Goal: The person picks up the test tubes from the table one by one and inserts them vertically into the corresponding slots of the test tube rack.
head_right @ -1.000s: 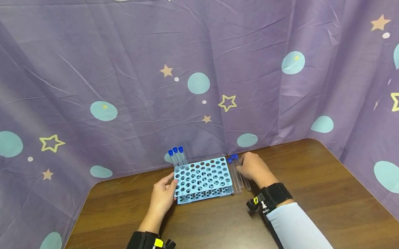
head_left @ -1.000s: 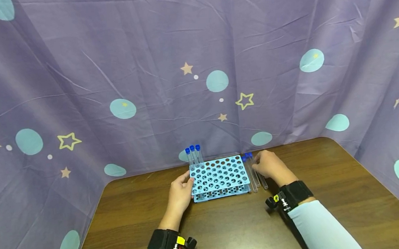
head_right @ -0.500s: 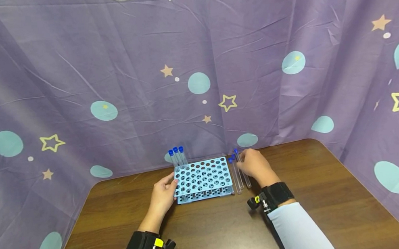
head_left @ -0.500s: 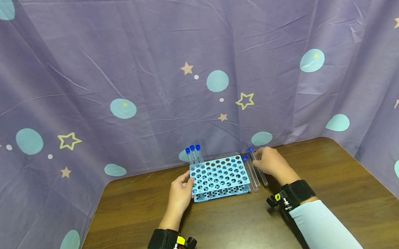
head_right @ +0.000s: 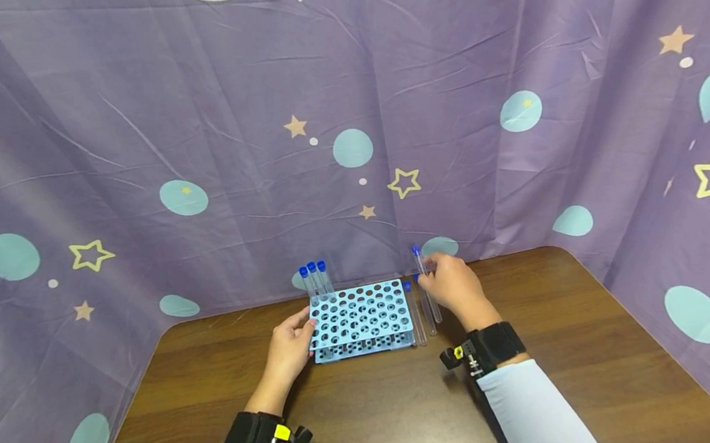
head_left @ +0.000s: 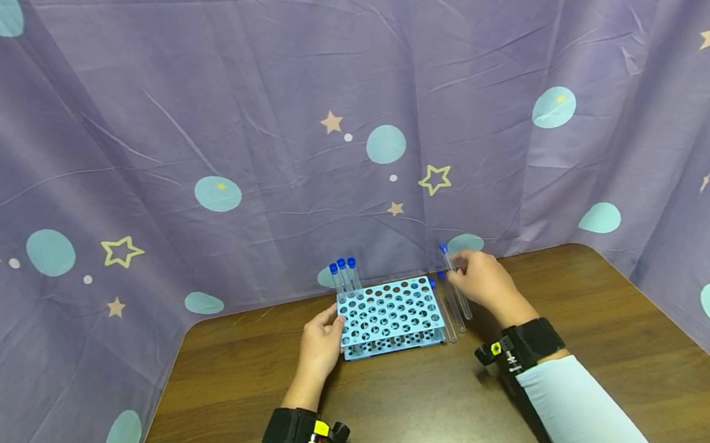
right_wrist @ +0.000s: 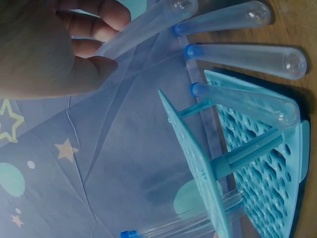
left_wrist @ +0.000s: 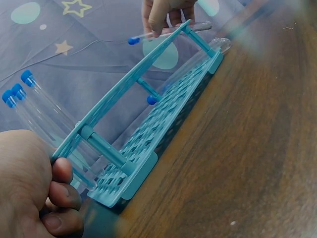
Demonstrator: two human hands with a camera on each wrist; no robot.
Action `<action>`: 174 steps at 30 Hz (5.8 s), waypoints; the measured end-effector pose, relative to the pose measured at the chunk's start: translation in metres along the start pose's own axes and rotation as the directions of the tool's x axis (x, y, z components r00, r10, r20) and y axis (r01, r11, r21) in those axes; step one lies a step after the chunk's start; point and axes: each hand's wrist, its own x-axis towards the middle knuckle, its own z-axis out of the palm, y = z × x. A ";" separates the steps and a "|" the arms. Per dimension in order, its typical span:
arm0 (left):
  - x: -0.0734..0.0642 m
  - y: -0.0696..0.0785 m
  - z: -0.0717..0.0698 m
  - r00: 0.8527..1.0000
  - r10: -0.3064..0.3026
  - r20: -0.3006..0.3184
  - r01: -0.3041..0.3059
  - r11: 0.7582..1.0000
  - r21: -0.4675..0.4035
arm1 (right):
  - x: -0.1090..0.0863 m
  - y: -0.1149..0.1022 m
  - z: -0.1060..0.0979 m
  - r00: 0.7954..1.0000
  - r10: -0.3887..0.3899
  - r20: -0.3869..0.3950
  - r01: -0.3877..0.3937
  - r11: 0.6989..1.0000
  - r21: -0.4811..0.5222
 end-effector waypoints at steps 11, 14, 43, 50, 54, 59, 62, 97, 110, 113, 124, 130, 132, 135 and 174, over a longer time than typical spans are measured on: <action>0.000 -0.001 0.000 1.000 -0.001 -0.002 0.001 1.000 0.008 | -0.003 -0.007 -0.006 0.982 -0.103 -0.157 0.108 0.994 0.021; 0.000 -0.001 0.000 1.000 0.002 -0.001 -0.002 1.000 0.009 | -0.003 -0.008 -0.007 0.975 -0.121 -0.188 0.129 0.991 0.027; 0.000 -0.002 0.000 1.000 0.015 -0.008 -0.015 1.000 -0.002 | -0.005 -0.017 -0.013 0.924 -0.225 -0.310 0.268 0.958 0.104; 0.000 -0.001 0.001 1.000 0.007 -0.008 -0.007 1.000 -0.002 | -0.006 -0.017 -0.013 0.901 -0.255 -0.351 0.310 0.944 0.111; 0.000 0.000 0.000 1.000 0.005 -0.009 -0.005 1.000 -0.003 | -0.006 -0.018 -0.012 0.891 -0.270 -0.366 0.330 0.938 0.110; 0.000 0.001 -0.001 1.000 0.008 -0.013 -0.008 1.000 -0.014 | -0.006 -0.019 -0.013 0.883 -0.275 -0.380 0.343 0.931 0.123; 0.000 0.000 -0.001 1.000 0.008 -0.012 -0.008 1.000 -0.014 | -0.006 -0.019 -0.013 0.879 -0.277 -0.389 0.348 0.929 0.125; -0.001 0.000 0.000 1.000 -0.002 -0.014 0.002 1.000 0.004 | 0.000 -0.047 -0.008 0.855 -0.302 -0.422 0.428 0.870 0.245; 0.001 -0.003 0.000 1.000 0.005 -0.024 -0.005 1.000 -0.009 | 0.019 -0.096 0.013 0.890 -0.342 -0.300 0.424 0.863 0.275; 0.000 -0.003 0.000 1.000 0.002 -0.024 -0.002 1.000 -0.008 | 0.021 -0.106 0.022 0.898 -0.344 -0.275 0.417 0.866 0.277; -0.001 0.000 0.000 1.000 -0.008 -0.018 0.007 1.000 -0.016 | 0.022 -0.127 0.051 0.932 -0.317 -0.177 0.356 0.894 0.273; -0.001 -0.001 -0.001 1.000 0.003 -0.010 -0.003 1.000 -0.003 | 0.023 -0.130 0.061 0.934 -0.324 -0.150 0.354 0.899 0.258; -0.001 -0.002 -0.001 1.000 0.008 -0.009 -0.008 1.000 0.000 | 0.024 -0.130 0.063 0.933 -0.332 -0.140 0.358 0.898 0.255; 0.000 -0.003 0.000 1.000 0.012 -0.011 -0.012 1.000 0.006 | 0.024 -0.130 0.067 0.935 -0.336 -0.116 0.355 0.902 0.245; 0.002 -0.003 0.000 1.000 0.007 -0.008 -0.008 1.000 -0.022 | 0.016 -0.123 0.094 0.954 -0.297 -0.048 0.301 0.947 0.112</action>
